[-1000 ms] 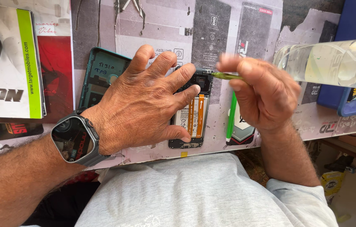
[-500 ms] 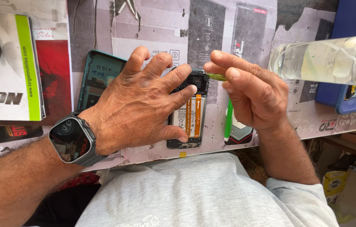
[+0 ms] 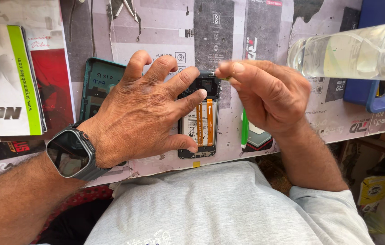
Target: The person disassembles a smartphone, removes the back cover, and uses a green precision screwdriver to unscrew and remove the camera module. They then use a blue plastic spudger to pry and disconnect components before placing the camera module aside.
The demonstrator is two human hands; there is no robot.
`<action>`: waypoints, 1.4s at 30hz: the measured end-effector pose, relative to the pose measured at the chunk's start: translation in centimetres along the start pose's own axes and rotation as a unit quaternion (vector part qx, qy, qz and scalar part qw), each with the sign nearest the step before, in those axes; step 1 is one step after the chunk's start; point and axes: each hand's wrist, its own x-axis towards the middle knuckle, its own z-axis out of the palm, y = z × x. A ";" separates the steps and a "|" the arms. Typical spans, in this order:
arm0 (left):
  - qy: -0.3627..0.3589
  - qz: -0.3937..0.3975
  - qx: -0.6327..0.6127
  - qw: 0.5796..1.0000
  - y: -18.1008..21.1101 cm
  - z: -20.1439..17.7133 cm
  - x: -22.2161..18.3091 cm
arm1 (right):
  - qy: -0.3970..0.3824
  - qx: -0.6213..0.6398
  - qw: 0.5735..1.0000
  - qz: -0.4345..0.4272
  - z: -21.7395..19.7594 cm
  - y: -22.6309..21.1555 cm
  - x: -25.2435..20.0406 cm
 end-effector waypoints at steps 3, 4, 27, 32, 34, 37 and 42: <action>-0.005 0.000 0.004 1.000 0.0 0.0 0.0 | 0.012 -0.048 0.999 -0.009 0.1 0.0 -0.1; -0.006 0.001 0.006 1.000 0.0 0.0 0.1 | 0.006 -0.015 1.000 -0.001 0.2 0.0 -0.1; -0.020 0.002 -0.016 1.000 -0.1 -0.2 0.2 | 0.010 -0.054 0.998 0.017 -0.1 -0.3 -0.1; -0.019 0.001 -0.019 1.000 -0.1 -0.3 0.1 | 0.010 -0.047 0.998 0.035 0.0 -0.4 -0.3; -0.020 -0.001 -0.018 1.000 -0.1 -0.3 0.1 | 0.011 -0.051 0.998 0.040 -0.1 -0.5 -0.1; -0.022 0.007 -0.009 1.000 -0.2 -0.3 -0.1 | 0.009 -0.046 0.999 0.011 -0.1 -0.4 0.4; -0.024 -0.001 -0.012 1.000 0.0 0.1 0.2 | 0.007 -0.036 0.999 0.036 -0.1 -1.0 0.7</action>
